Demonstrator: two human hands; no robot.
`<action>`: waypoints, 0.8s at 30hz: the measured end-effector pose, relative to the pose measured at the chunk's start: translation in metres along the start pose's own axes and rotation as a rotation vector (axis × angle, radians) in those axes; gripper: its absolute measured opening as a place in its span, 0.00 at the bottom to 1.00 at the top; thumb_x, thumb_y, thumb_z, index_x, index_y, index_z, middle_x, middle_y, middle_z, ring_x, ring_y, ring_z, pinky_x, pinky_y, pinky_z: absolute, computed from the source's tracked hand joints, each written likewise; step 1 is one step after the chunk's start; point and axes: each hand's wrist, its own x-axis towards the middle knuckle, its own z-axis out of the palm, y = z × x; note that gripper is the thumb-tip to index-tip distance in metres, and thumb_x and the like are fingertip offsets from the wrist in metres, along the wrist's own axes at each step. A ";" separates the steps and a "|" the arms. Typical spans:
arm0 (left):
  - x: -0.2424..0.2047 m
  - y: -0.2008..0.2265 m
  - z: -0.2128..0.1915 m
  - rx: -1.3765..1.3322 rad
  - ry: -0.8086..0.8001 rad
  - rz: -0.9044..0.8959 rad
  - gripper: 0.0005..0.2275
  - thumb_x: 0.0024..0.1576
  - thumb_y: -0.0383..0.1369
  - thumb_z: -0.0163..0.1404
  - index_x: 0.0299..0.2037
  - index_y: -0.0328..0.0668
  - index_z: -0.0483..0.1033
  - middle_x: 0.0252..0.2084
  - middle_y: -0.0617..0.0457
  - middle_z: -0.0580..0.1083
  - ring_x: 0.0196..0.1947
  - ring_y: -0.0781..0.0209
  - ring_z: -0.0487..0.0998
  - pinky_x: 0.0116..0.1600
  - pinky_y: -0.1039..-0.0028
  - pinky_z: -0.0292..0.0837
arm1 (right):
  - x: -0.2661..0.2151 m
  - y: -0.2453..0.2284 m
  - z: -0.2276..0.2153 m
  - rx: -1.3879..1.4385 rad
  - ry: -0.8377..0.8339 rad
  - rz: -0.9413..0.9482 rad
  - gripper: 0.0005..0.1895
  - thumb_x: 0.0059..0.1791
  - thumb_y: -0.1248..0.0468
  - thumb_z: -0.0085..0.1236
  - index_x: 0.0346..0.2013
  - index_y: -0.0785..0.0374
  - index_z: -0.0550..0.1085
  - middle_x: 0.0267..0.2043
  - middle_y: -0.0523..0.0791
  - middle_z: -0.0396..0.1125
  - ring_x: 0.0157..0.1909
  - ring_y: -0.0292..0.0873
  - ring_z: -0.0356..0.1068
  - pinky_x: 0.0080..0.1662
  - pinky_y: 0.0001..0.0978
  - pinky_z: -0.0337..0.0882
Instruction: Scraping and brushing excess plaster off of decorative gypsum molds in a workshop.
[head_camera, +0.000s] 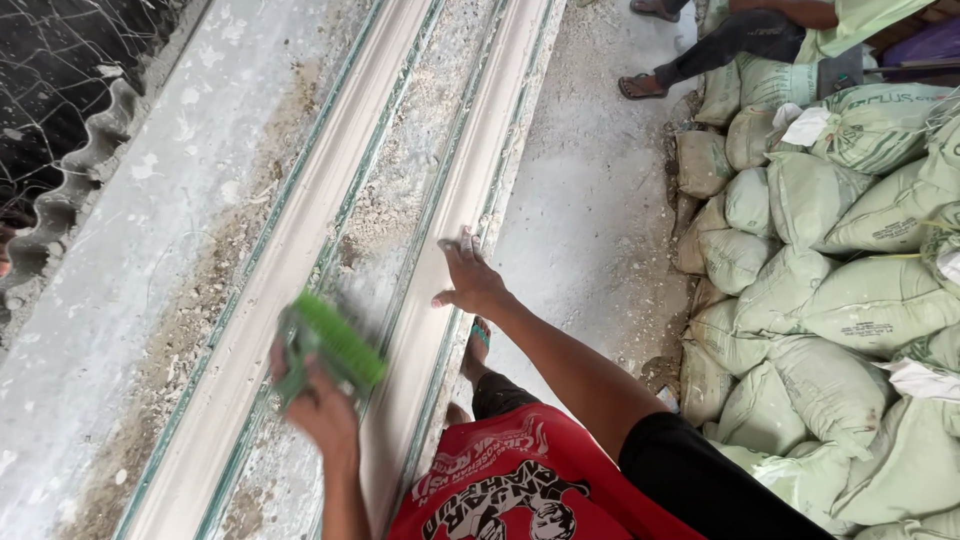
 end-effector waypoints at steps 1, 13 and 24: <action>-0.015 -0.008 -0.021 0.000 0.000 -0.004 0.22 0.70 0.30 0.42 0.72 0.28 0.59 0.67 0.36 0.67 0.60 0.51 0.74 0.61 0.65 0.74 | 0.004 0.004 0.003 -0.002 -0.003 0.002 0.60 0.41 0.47 0.70 0.76 0.52 0.41 0.80 0.59 0.20 0.80 0.62 0.28 0.71 0.51 0.54; -0.104 -0.059 -0.142 0.232 0.295 -0.036 0.23 0.69 0.35 0.45 0.72 0.34 0.58 0.64 0.36 0.68 0.60 0.48 0.75 0.60 0.60 0.76 | 0.034 0.011 0.014 -0.203 -0.085 -0.042 0.65 0.41 0.43 0.72 0.75 0.67 0.40 0.76 0.65 0.40 0.76 0.71 0.44 0.66 0.54 0.64; -0.047 -0.020 -0.057 0.341 0.168 -0.378 0.27 0.58 0.25 0.39 0.71 0.40 0.66 0.32 0.45 0.78 0.20 0.59 0.74 0.24 0.70 0.71 | 0.066 0.026 0.035 -0.342 -0.008 -0.177 0.70 0.38 0.42 0.75 0.71 0.82 0.40 0.73 0.67 0.45 0.70 0.70 0.55 0.69 0.54 0.59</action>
